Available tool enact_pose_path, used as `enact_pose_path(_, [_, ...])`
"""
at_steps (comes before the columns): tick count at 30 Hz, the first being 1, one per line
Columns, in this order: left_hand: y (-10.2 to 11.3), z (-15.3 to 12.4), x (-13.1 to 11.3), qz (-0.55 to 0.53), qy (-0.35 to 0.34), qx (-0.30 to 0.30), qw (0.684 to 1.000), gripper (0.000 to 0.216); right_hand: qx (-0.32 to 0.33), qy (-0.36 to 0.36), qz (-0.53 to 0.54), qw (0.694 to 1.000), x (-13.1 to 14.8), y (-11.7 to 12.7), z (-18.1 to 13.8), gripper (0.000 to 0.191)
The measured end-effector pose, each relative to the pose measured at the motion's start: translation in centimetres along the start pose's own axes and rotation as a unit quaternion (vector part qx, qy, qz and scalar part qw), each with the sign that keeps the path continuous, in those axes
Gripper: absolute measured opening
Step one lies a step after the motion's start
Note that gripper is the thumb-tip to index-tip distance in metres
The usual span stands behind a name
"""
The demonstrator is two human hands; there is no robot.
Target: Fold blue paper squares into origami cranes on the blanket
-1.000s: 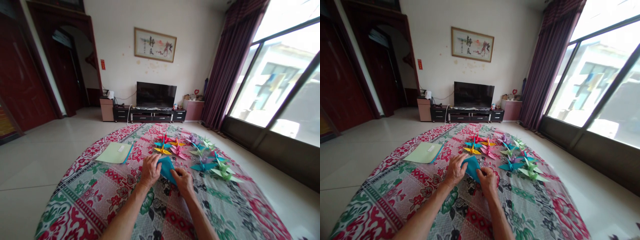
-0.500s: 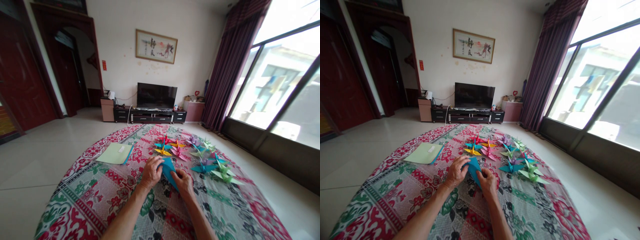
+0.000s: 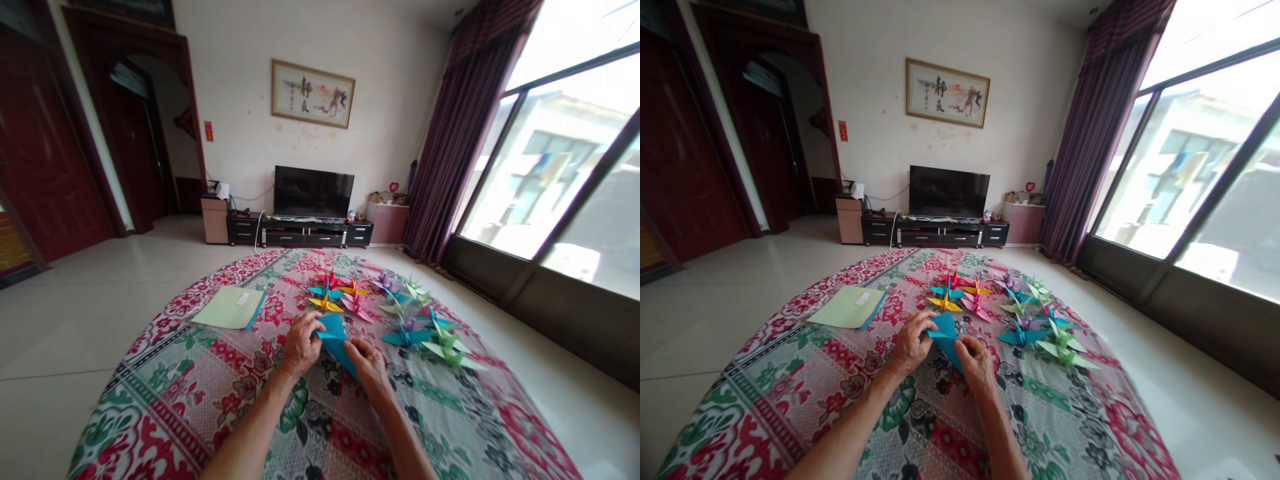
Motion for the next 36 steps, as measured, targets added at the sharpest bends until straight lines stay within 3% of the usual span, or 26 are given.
enact_pose_path(5, [0.0, -0.1, -0.1, -0.030, -0.028, -0.024, 0.999, 0.022, 0.012, 0.022, 0.017, 1.000, 1.0, 0.1, 0.1, 0.046])
enact_pose_path(9, [0.2, 0.0, -0.1, -0.084, -0.017, -0.036, 0.996, 0.024, 0.014, 0.026, -0.051, 0.998, -0.2, -0.1, 0.5, 0.035])
enact_pose_path(12, [0.5, 0.1, 0.7, -0.144, 0.029, -0.045, 0.988, 0.024, -0.026, 0.038, -0.075, 0.996, -1.0, 0.0, 0.7, 0.028])
enact_pose_path(17, [0.2, -0.1, 2.3, -0.251, 0.088, -0.035, 0.963, 0.035, -0.100, 0.049, -0.044, 0.993, -1.1, 0.7, 0.6, 0.033])
enact_pose_path(21, [-0.3, -0.2, 2.9, -0.275, 0.115, -0.023, 0.954, 0.036, -0.129, 0.045, -0.015, 0.990, -1.2, 1.1, 0.6, 0.035])
enact_pose_path(32, [-0.6, -0.3, 4.4, -0.284, 0.141, -0.031, 0.948, 0.034, -0.022, -0.054, 0.157, 0.986, -1.7, -0.2, 0.3, 0.048])
enact_pose_path(36, [-0.7, -0.4, 4.6, -0.296, 0.146, -0.036, 0.943, 0.030, -0.018, -0.070, 0.198, 0.977, -1.9, -0.3, 0.3, 0.049])
Point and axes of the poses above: each hand's wrist, its own z-axis towards the middle knuckle, its own y-axis out of the back of the hand, x = y × z, the point moved 5 cm from there along z, towards the middle knuckle, and after that the axes turned 2 degrees about x, right-handed, at the moved point
